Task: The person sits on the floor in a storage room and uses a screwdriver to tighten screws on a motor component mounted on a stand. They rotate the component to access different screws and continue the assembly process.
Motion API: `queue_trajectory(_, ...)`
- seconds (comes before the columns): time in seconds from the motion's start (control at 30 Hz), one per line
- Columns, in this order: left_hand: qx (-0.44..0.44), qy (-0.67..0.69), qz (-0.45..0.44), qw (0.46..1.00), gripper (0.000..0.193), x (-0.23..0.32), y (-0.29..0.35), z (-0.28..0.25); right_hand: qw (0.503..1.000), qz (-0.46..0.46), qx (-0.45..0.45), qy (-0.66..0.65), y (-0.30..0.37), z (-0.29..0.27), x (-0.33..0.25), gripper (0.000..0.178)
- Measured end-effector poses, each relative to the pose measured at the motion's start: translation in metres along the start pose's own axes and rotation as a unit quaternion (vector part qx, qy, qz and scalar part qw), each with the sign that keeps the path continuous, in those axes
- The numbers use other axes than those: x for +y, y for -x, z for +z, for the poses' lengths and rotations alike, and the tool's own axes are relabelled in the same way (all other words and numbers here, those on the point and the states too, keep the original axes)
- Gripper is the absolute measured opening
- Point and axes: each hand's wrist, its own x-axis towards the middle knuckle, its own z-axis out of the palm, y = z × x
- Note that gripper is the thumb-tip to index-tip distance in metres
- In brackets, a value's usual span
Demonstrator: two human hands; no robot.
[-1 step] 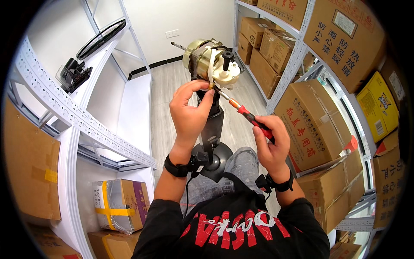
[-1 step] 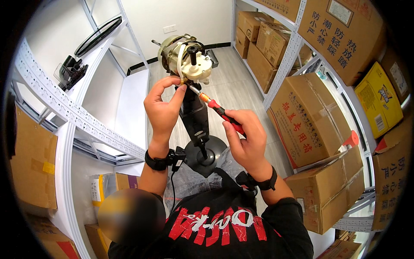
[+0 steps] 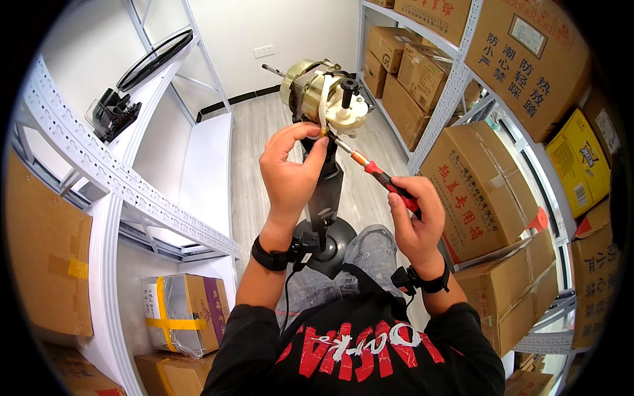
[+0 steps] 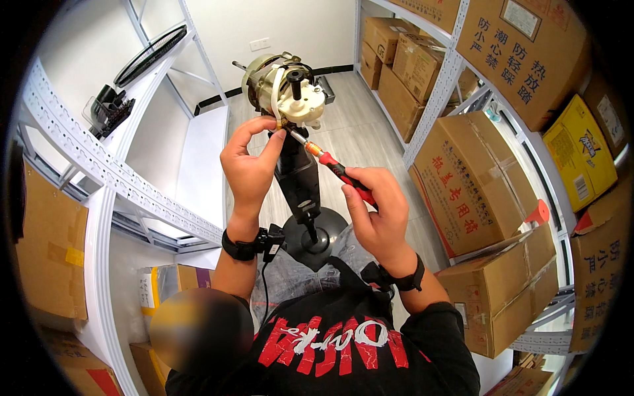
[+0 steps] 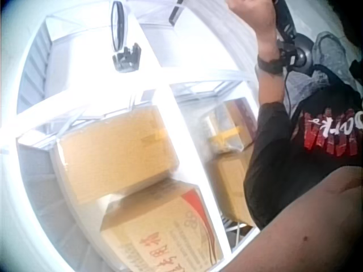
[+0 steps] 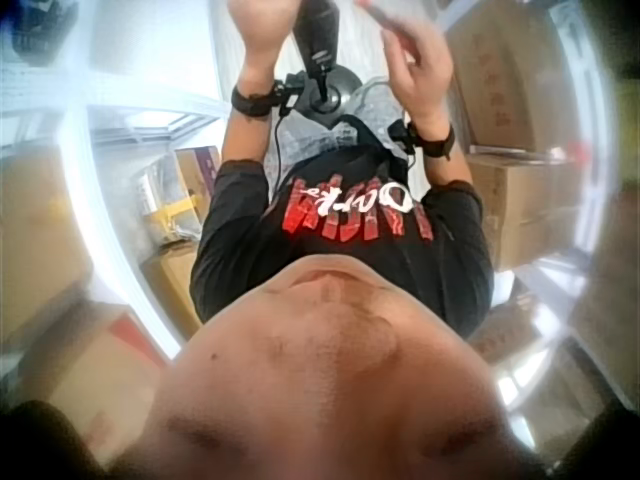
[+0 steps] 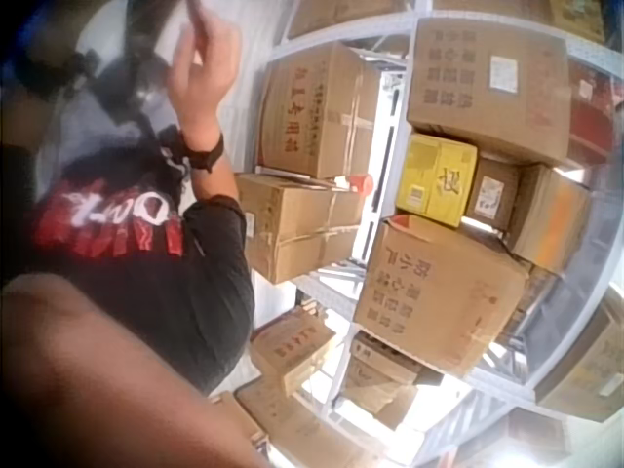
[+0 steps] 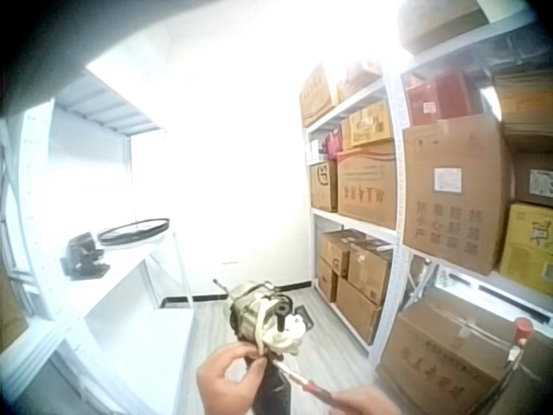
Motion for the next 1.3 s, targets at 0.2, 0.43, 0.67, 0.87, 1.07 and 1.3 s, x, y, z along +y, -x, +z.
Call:
queue_trajectory(0.2, -0.009, 0.074, -0.045, 0.996, 0.020, -0.001, 0.001, 0.001, 1.000, 0.012, 0.000, -0.003, 0.001, -0.002, 0.000, 0.024)
queue_trajectory(0.43, -0.027, 0.150, -0.105, 0.983, 0.025, 0.001, -0.002, -0.001, 0.997, 0.067, 0.005, -0.031, 0.007, 0.000, 0.004, 0.022)
queue_trajectory(0.67, -0.074, 0.161, -0.134, 0.975, 0.017, 0.009, -0.011, -0.007, 0.994, 0.082, 0.009, -0.067, 0.009, -0.001, 0.009, 0.022)
queue_trajectory(0.87, -0.055, 0.099, -0.086, 0.990, 0.016, 0.003, -0.010, -0.007, 0.992, 0.091, 0.006, -0.082, 0.008, 0.000, 0.007, 0.022)
queue_trajectory(1.07, -0.039, 0.093, -0.084, 0.991, 0.015, 0.011, -0.008, -0.006, 0.994, 0.082, 0.009, -0.071, 0.007, 0.000, 0.009, 0.022)
queue_trajectory(1.3, -0.059, 0.203, -0.110, 0.971, 0.034, -0.001, -0.010, -0.006, 0.992, 0.089, 0.013, -0.088, 0.008, 0.001, 0.007, 0.021)
